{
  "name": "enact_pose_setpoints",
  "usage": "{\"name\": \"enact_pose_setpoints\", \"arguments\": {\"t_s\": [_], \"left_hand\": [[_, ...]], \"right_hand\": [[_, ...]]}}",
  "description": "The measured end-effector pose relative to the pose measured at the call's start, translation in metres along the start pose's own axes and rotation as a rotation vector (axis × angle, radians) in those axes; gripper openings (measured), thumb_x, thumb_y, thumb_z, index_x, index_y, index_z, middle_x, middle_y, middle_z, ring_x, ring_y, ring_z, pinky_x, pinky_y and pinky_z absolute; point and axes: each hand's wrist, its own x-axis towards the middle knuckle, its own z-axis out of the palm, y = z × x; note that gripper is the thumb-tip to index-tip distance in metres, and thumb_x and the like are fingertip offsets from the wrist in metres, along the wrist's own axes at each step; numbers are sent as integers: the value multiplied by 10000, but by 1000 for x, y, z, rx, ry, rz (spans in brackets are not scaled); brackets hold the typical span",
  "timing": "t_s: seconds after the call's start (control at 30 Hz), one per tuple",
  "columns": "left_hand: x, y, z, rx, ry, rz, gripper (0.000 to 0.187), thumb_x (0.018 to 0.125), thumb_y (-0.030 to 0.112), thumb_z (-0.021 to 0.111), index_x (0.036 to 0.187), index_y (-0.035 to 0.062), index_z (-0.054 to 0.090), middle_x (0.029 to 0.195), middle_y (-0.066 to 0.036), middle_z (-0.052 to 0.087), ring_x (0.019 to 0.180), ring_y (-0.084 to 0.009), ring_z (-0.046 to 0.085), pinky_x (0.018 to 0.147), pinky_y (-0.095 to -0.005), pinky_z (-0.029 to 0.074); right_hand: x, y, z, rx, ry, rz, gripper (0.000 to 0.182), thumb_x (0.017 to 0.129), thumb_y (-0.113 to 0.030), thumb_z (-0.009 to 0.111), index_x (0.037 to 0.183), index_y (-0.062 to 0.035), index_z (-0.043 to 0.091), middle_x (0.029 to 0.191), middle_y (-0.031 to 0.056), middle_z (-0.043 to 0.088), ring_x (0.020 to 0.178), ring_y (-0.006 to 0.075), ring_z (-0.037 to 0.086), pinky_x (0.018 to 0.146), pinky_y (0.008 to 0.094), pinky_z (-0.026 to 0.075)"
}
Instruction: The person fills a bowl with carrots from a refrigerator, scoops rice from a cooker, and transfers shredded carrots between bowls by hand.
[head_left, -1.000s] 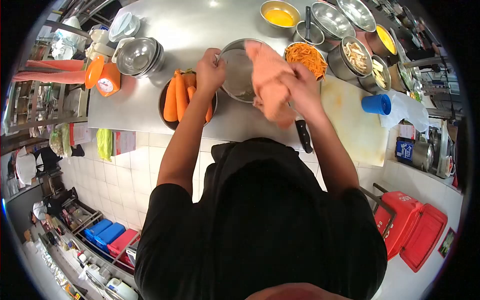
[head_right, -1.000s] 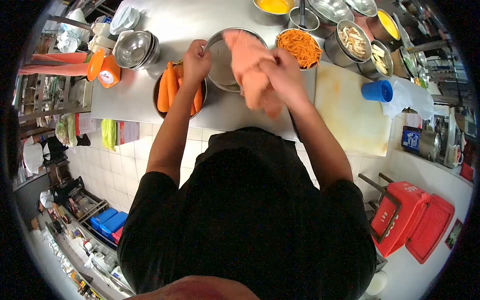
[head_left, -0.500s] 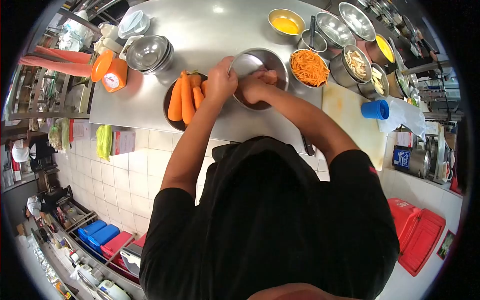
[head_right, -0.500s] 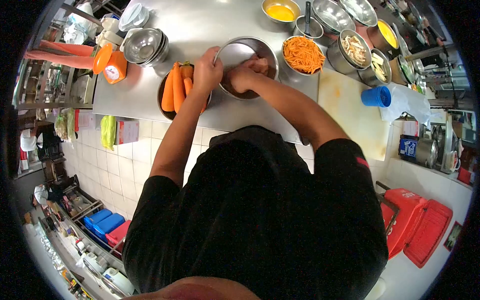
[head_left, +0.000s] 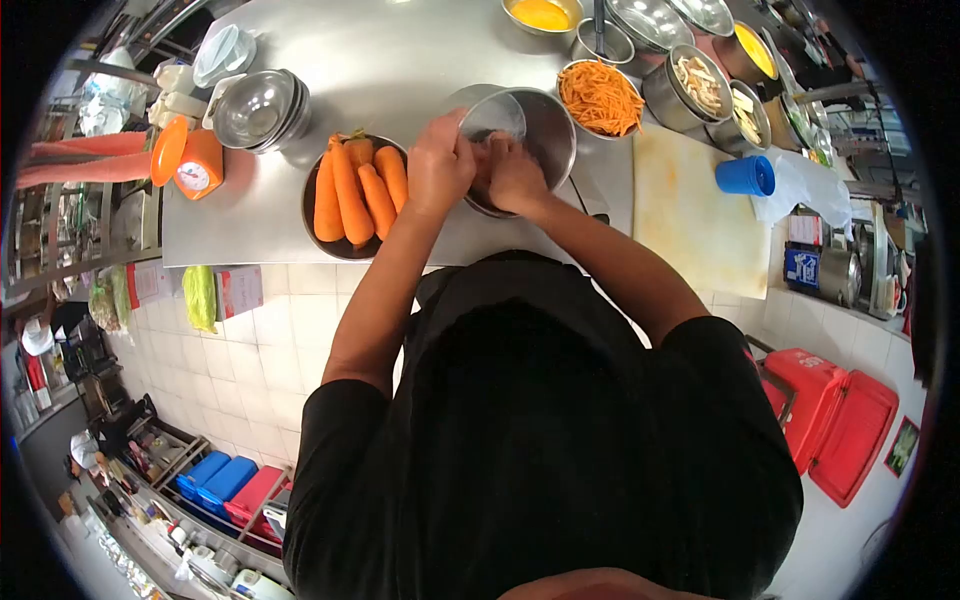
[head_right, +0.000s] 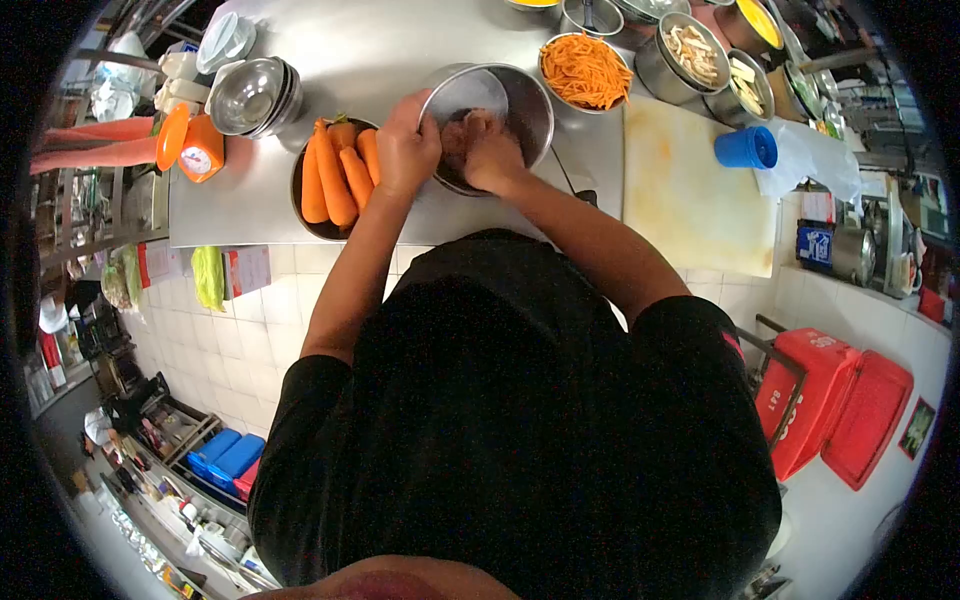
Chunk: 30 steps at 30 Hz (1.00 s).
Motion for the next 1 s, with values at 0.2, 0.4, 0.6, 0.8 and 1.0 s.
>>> {"name": "enact_pose_setpoints", "arguments": {"t_s": [0.2,0.4,0.6,0.8,1.0], "left_hand": [[-6,-2,-5,40,-38,-15,292,800,-8,568,1084,19,629,885,-221,661,762,-392,646,659,-461,534],[-14,-19,-12,63,29,-5,269,818,8,570,1081,16,626,902,-220,665,779,-396,650,673,-453,536],[-23,-22,-20,-18,12,-61,261,818,10,581,1076,21,623,933,-221,669,803,-400,656,696,-450,539],[-17,-15,-21,-21,-58,-32,261,814,16,580,1071,25,626,943,-212,673,807,-393,659,688,-446,541],[-19,-8,-17,-3,-8,55,262,808,4,562,1058,46,629,873,-180,654,745,-363,649,632,-439,543]], "right_hand": [[12,-26,-3,1494,-337,282,355,883,-205,611,1220,-116,546,989,64,629,868,146,628,709,297,528],[-1,4,-49,934,-888,-321,255,776,-79,596,1023,-131,630,646,-2,566,527,69,532,411,239,390],[-59,10,-198,211,-771,-243,70,761,-154,676,798,-99,656,688,18,629,566,134,594,448,290,431],[-20,24,-198,689,-32,-188,497,708,1,695,1188,0,567,1173,88,609,1037,176,598,865,294,503],[-37,32,-78,191,615,-138,434,760,-118,720,1135,-16,525,1011,179,583,934,375,594,797,399,498]]}}
